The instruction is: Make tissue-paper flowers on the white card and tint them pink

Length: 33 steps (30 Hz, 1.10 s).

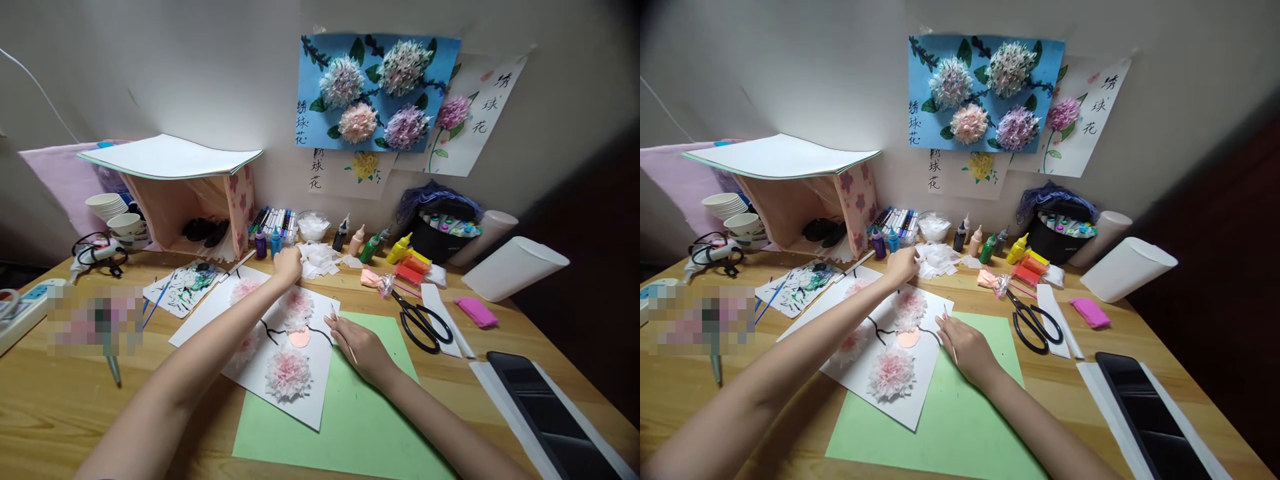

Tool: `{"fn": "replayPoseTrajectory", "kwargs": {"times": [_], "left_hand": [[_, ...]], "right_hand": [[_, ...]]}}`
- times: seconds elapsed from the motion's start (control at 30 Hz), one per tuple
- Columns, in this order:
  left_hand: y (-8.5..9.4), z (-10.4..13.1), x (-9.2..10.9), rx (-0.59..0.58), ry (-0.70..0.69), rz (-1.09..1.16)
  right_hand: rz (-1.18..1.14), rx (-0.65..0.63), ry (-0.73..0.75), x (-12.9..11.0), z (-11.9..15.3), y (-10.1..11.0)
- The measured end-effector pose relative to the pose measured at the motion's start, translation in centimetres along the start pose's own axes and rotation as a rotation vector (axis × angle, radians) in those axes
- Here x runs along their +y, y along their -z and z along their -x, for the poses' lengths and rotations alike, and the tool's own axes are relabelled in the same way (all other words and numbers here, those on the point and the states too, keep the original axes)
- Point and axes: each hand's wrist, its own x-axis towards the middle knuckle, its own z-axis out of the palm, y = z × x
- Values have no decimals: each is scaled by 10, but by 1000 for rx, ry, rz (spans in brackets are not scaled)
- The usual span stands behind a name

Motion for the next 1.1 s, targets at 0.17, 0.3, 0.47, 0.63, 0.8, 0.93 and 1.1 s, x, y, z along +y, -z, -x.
{"fn": "replayPoseTrajectory", "kwargs": {"times": [0.17, 0.3, 0.47, 0.63, 0.8, 0.93, 1.1], "left_hand": [[5, 4, -12, 48, -7, 126], [21, 16, -20, 105, -62, 237], [43, 56, -33, 97, -94, 440], [51, 95, -36, -107, -72, 983], [55, 108, -20, -146, -56, 967], [59, 113, -10, -123, -107, 812], [61, 117, -7, -106, -140, 755]], "right_hand": [[27, 1, 0, 3, -6, -1], [36, 6, -30, 10, -16, -3], [-93, 25, -65, 12, -17, -1], [-566, 244, -393, -9, -27, 14], [-1066, 279, -581, -38, -51, 30], [-1083, 278, -672, -49, -57, 36], [-1094, 334, -729, -52, -53, 37]]}}
